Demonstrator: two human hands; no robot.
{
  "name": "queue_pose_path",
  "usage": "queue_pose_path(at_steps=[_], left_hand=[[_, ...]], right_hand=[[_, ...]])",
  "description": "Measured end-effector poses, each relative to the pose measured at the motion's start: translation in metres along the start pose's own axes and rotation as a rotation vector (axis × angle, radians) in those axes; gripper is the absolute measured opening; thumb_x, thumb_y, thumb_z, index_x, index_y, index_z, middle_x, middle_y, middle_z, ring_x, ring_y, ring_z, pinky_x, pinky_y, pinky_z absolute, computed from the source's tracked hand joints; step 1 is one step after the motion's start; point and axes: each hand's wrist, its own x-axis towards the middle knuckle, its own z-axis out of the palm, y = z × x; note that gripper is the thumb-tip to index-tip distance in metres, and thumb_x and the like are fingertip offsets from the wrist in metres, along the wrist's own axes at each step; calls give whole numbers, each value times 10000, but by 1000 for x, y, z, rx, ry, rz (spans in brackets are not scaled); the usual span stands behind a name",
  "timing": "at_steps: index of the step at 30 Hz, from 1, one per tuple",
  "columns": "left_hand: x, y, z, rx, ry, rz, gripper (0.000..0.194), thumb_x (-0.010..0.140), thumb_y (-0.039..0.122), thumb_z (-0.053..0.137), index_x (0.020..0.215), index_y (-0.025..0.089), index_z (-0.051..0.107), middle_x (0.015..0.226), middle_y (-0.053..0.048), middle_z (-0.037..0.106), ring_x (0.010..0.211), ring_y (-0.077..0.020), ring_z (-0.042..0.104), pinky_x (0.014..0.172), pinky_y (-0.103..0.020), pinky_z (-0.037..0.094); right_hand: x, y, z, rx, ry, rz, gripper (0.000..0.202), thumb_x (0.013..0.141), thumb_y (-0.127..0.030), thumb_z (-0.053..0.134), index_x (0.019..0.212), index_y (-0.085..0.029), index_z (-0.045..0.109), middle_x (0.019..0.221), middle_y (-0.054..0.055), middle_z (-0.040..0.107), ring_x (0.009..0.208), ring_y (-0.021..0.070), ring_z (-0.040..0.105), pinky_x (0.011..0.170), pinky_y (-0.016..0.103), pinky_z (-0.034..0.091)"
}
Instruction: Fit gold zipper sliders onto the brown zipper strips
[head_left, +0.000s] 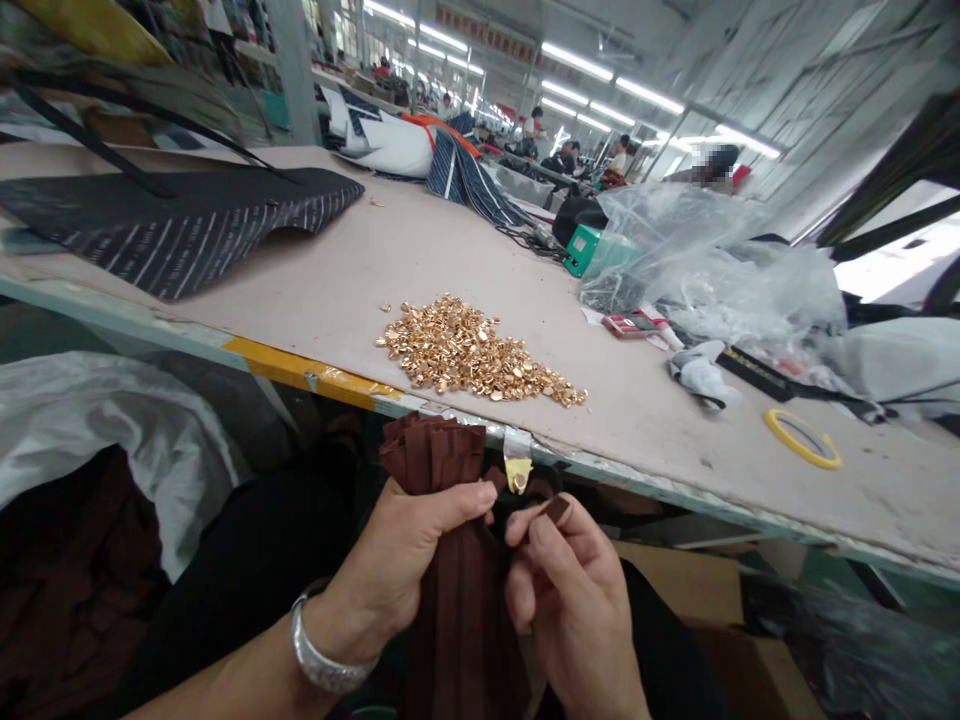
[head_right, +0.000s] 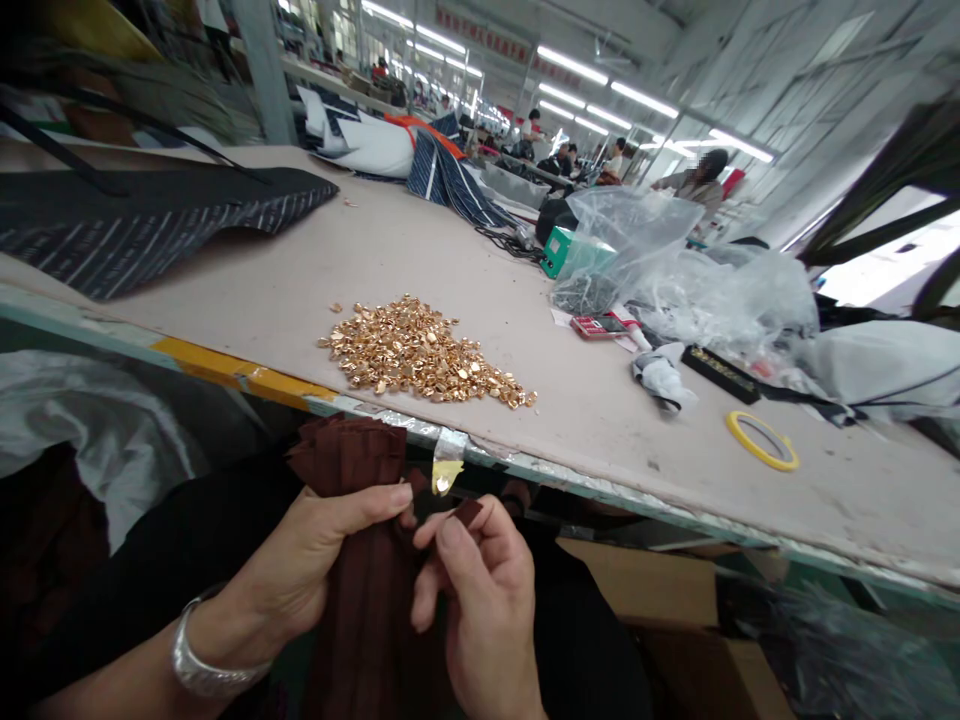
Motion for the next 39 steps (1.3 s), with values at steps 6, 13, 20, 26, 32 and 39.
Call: queue_pose_path(at_steps=[6, 13, 20, 26, 32, 39], left_hand=[[2, 4, 4, 56, -37, 68, 190, 576, 196, 806, 653, 162, 636, 610, -11, 670, 545, -168, 614, 516, -275, 501], [2, 5, 8, 37, -97, 28, 158, 594, 196, 796, 654, 182, 651, 617, -19, 690, 572, -202, 651, 507, -289, 507], [4, 6, 11, 34, -101, 36, 157, 579, 182, 798, 661, 187, 665, 640, -26, 706, 595, -218, 671, 505, -293, 519], [5, 5, 12, 25, -94, 24, 158, 593, 182, 793, 692, 166, 671, 626, -33, 701, 526, -202, 654, 449, -282, 512], [6, -1, 11, 13, -196, -56, 135, 706, 245, 720, 744, 141, 643, 594, -46, 676, 392, -184, 597, 363, -292, 488], [8, -5, 14, 75, -232, 36, 149, 760, 247, 679, 664, 151, 616, 563, -10, 633, 379, -153, 568, 347, -258, 459]], right_hand=[[11, -6, -1, 300, 13, 266, 324, 740, -299, 769, 666, -174, 480, 558, -79, 546, 302, 4, 354, 320, 137, 394], [14, -7, -1, 340, 11, 296, 332, 708, -271, 771, 619, -171, 468, 520, -77, 550, 283, 3, 329, 306, 152, 424], [17, -8, 0, 352, 10, 313, 322, 709, -248, 771, 614, -167, 475, 518, -75, 554, 280, -2, 322, 302, 149, 432], [19, -7, 2, 339, 9, 300, 303, 718, -247, 768, 633, -167, 488, 526, -74, 564, 279, -4, 328, 301, 148, 439], [21, -7, 2, 322, 22, 293, 307, 704, -254, 780, 637, -171, 493, 527, -80, 558, 275, 0, 342, 299, 149, 441], [26, -7, 8, 274, 40, 233, 313, 708, -283, 793, 631, -162, 514, 552, -71, 572, 298, 12, 406, 332, 159, 475]])
